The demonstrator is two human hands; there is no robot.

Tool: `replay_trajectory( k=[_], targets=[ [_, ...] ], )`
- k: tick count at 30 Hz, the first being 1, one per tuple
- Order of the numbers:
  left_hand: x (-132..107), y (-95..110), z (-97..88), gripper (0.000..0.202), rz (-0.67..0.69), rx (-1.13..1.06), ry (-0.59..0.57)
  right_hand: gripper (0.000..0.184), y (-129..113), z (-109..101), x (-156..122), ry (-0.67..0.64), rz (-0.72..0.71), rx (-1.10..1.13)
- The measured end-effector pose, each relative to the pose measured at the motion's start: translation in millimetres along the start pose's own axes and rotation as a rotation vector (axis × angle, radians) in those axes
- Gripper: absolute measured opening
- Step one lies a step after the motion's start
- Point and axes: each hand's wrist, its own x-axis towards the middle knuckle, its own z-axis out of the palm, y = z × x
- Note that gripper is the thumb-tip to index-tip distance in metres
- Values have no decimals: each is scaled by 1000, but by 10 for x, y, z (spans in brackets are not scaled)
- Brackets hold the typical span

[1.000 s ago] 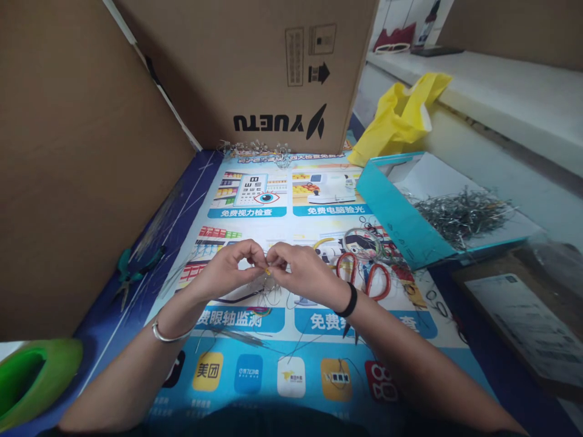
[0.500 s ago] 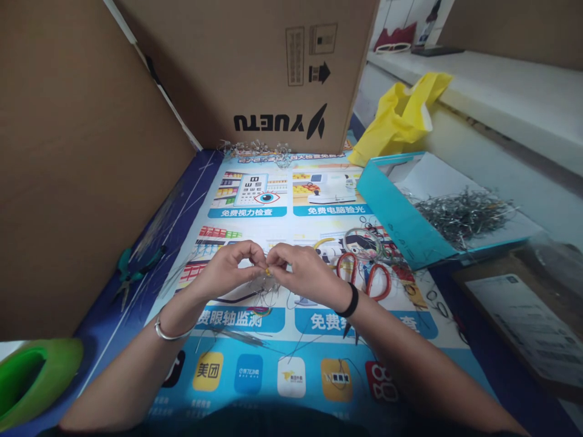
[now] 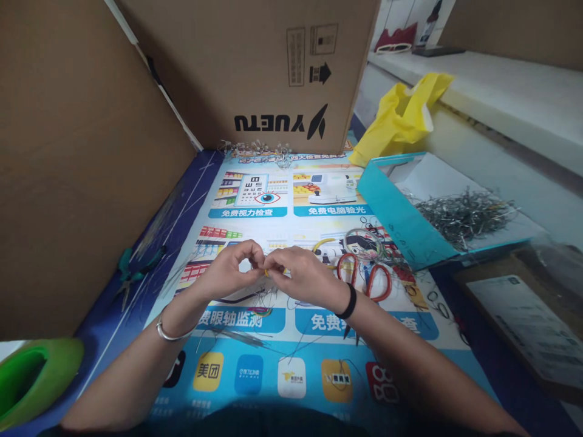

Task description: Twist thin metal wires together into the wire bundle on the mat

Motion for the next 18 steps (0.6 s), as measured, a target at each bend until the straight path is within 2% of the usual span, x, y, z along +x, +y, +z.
replay_trajectory(
  k=[8, 18],
  targets=[
    [-1, 2, 0, 10, 3, -6, 8, 8, -11, 13, -15, 19, -155, -171],
    [-3, -3, 0, 13, -2, 11, 27, 15, -8, 36, -9, 40, -163, -335]
  ],
)
